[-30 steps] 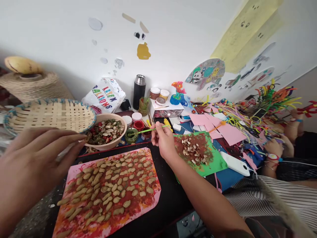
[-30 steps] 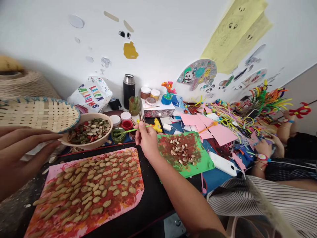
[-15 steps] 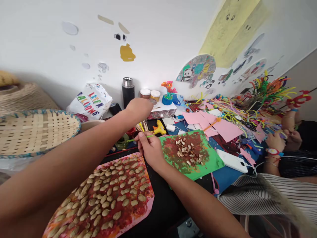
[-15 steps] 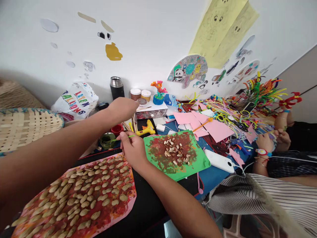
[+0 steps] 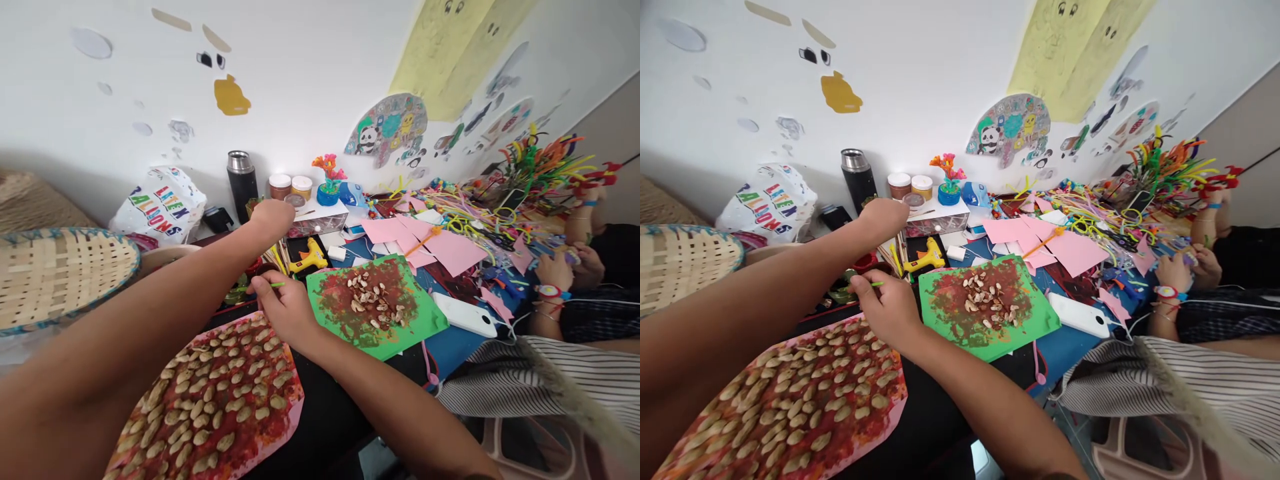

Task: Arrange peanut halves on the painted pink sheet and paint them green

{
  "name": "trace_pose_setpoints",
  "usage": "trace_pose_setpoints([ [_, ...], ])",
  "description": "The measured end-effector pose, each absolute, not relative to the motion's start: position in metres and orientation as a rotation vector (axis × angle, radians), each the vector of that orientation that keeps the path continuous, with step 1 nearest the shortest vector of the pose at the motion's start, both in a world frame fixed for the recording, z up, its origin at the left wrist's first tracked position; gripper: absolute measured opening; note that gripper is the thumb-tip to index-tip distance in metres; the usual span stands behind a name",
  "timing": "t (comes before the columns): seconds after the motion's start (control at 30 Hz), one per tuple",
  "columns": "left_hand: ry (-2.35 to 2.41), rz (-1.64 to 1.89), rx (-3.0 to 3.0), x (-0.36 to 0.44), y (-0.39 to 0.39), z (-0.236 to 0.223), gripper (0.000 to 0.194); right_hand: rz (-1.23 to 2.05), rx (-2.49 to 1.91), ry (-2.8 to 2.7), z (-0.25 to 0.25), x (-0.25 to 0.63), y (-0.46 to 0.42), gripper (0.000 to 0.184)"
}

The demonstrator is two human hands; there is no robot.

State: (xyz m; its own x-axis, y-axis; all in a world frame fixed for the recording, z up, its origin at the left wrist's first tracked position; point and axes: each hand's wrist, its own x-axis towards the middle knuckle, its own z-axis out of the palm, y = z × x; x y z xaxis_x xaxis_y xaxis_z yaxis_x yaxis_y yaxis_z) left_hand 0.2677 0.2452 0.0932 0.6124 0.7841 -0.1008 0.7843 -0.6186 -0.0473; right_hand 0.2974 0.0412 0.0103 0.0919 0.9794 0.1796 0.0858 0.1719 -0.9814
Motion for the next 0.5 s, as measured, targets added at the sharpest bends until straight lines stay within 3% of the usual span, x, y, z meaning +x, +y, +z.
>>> trace_pose_setpoints([
  [0.5,1.316,0.007,2.845,0.23,0.211,0.122,0.04,1.023,-1.183,-1.199,0.013,0.31,0.038,0.062],
])
